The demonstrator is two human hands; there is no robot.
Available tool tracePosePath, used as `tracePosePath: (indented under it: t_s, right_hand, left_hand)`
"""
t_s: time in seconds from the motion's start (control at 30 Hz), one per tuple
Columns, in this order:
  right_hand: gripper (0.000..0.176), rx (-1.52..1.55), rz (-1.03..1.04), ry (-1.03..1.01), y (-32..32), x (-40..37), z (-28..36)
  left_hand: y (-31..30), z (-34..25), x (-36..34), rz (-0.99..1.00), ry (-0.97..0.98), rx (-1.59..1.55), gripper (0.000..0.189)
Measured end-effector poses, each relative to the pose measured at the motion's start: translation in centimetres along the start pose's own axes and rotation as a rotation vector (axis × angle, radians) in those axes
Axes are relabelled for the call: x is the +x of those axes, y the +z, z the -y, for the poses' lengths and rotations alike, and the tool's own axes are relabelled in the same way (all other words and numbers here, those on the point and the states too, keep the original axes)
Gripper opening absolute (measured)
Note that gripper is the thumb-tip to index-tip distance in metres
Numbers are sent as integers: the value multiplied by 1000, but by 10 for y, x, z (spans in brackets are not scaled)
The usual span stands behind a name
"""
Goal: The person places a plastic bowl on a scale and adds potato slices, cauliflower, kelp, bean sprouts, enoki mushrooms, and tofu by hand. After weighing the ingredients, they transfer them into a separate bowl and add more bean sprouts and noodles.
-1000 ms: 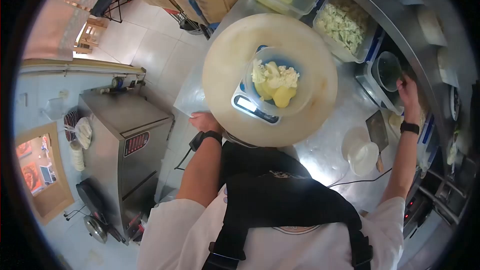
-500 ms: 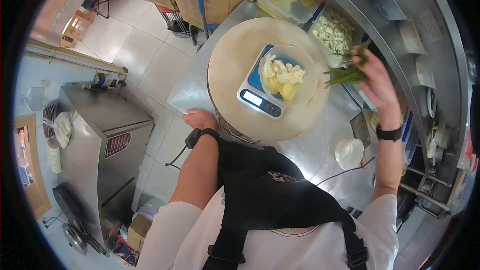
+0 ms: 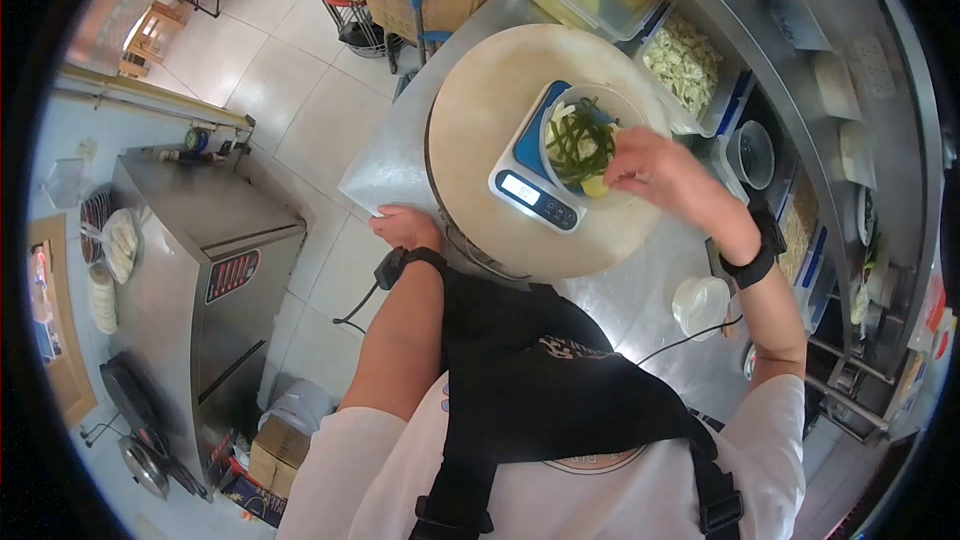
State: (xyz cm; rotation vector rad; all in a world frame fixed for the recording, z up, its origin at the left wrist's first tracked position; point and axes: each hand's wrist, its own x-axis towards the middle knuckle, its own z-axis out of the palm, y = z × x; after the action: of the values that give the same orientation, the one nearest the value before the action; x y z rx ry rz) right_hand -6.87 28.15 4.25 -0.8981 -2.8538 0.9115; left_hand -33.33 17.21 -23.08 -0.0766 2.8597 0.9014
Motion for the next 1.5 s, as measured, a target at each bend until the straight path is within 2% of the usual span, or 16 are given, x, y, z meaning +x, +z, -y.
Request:
tracePosePath:
  t_s: [0.23, 0.33, 0.43, 0.5, 0.63, 0.7, 0.8, 0.9, 1.0, 1.07, 1.13, 1.17, 1.2, 1.27, 1.4, 1.5]
  right_hand:
    - [34, -304, -40, -203, 17, 12, -4]
    - [13, -297, 49, -181, 13, 16, -5]
    - [20, -150, 38, -98, 8, 11, -9]
    - [9, 268, -242, 22, 3, 4, -11]
    - [8, 463, -220, 185, -5, -5, -23]
    - [11, 904, -248, 378, -1, -7, -33]
    - [16, 1093, -269, 595, -8, -1, -40]
    - [19, 1344, -612, 498, -3, 21, -90]
    - [27, 1391, -753, 334, -33, 38, -133]
    - [28, 1155, -742, 431, -22, 23, -142]
    - [28, 900, -664, 479, -1, -5, -149]
    - [26, 881, -628, 427, 13, -25, -149]
    - [26, 866, -665, 455, 20, -49, -151]
    - [20, 815, -769, 674, 36, -86, -156]
    - [11, 389, -1204, 766, 70, -201, -230]
    - [10, 282, -1194, 967, 75, -254, -251]
  left_hand:
    - [-9, -9, -4, 29, -5, -24, 33]
    - [-7, -8, -4, 23, -34, 3, 34]
    - [-6, -5, -3, 23, -5, 28, 34]
    - [-4, -4, -2, 3, 28, 38, 34]
    - [-8, -13, -6, 3, -29, -2, 35]
    - [-10, -13, -5, 3, -38, -17, 35]
    - [-4, -8, -2, -24, -22, -47, 35]
    - [-13, -14, -8, 21, -12, -73, 35]
    - [54, 74, 45, 37, 89, 95, 33]
    - [14, 17, 8, -110, 141, 31, 29]
    - [41, 53, 41, 92, 201, 212, 31]
    - [5, 15, 16, 244, -26, -191, 34]
    - [16, 22, 22, 93, 1, -98, 38]
    - [1, 6, 9, 118, -12, -54, 43]
    - [-10, -3, 0, 140, -23, -77, 45]
    - [31, 57, 50, 266, 187, 10, 45]
